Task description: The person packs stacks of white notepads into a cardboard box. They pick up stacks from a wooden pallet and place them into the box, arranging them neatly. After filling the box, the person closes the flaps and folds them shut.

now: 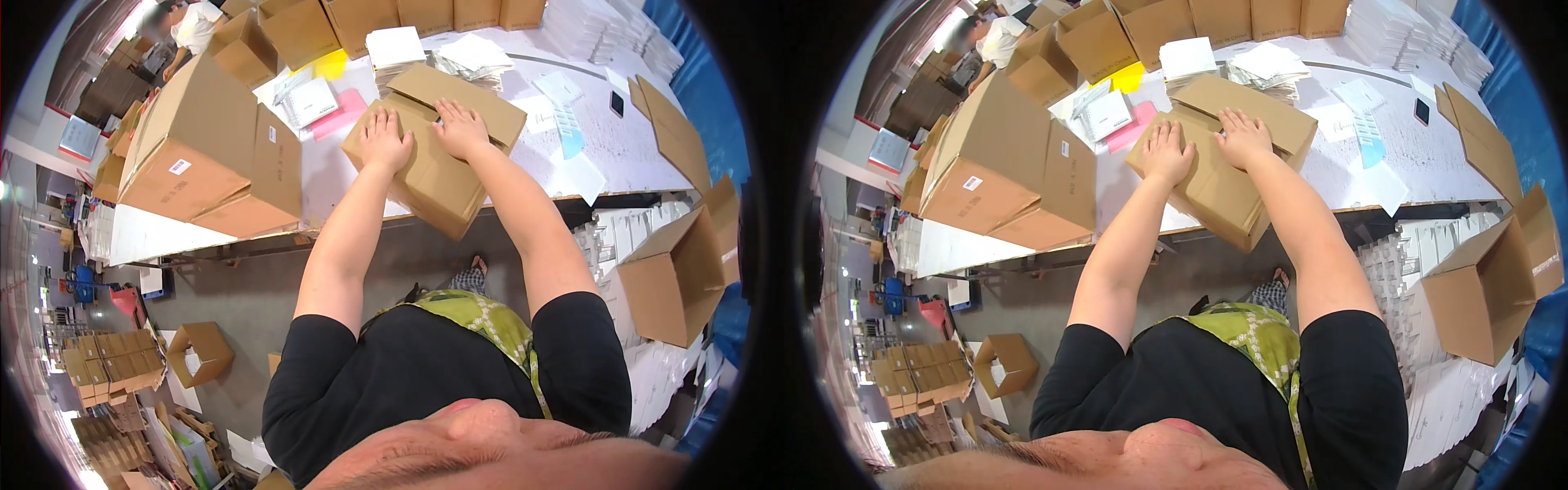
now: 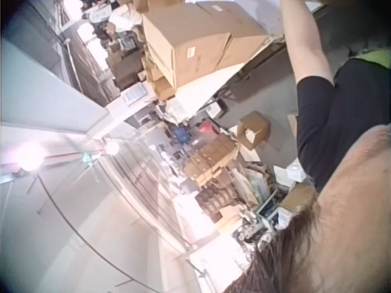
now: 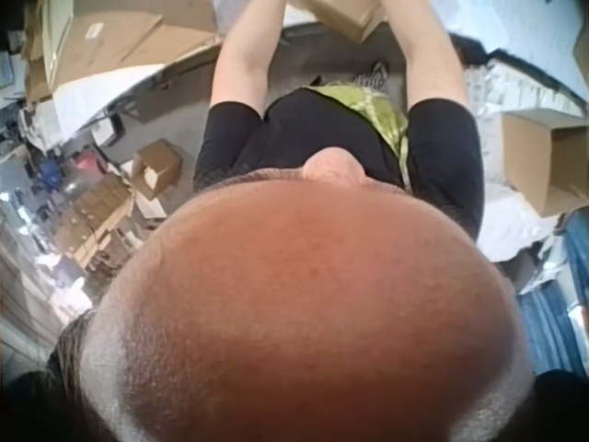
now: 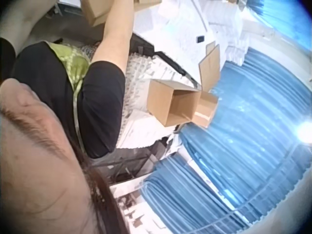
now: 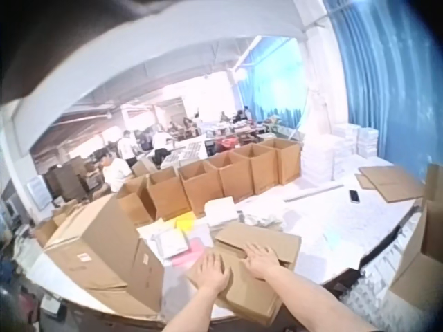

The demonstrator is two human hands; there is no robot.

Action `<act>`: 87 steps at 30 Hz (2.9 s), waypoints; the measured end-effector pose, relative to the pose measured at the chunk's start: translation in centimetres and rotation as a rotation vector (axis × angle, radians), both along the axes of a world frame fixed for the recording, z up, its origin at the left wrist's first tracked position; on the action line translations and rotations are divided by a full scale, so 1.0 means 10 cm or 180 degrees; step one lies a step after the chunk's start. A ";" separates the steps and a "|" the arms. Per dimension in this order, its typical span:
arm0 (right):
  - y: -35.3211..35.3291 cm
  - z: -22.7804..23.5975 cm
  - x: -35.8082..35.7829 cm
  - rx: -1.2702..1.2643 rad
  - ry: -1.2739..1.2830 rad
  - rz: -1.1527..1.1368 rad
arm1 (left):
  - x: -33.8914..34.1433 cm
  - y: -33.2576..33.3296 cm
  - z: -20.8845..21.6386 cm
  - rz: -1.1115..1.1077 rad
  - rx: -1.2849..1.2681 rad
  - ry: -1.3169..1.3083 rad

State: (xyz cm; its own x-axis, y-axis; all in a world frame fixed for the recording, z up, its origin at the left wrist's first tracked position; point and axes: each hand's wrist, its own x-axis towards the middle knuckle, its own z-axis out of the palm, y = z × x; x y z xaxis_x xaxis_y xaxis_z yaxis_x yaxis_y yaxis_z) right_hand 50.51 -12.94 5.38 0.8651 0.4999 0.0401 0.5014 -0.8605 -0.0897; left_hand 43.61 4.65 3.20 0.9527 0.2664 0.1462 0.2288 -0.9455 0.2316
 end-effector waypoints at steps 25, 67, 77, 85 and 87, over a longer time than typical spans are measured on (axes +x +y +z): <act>-0.01 -0.02 0.02 0.0054 -0.0028 0.0021 | -0.01 0.00 0.00 0.0036 0.0031 -0.0068; -0.01 -0.01 0.01 0.0018 0.0028 0.0051 | 0.00 0.01 0.00 0.0002 0.0003 0.0025; -0.03 0.01 -0.01 0.0083 0.0035 0.0052 | 0.01 0.00 0.00 0.0021 -0.0039 0.0094; -0.02 0.04 -0.03 0.0091 0.0081 0.0046 | 0.03 0.02 -0.01 0.0066 0.0049 0.0138; -0.01 0.04 -0.03 0.0081 0.0081 0.0052 | 0.01 0.03 -0.02 0.0047 -0.0006 0.0102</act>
State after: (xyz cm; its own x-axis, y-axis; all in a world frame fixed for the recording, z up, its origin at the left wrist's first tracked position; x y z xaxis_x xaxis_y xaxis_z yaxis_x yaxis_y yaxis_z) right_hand 50.16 -13.08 5.76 0.8578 0.5131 0.0311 0.5126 -0.8495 -0.1245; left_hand 43.75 4.91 3.00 0.9529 0.2806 0.1152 0.2500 -0.9416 0.2257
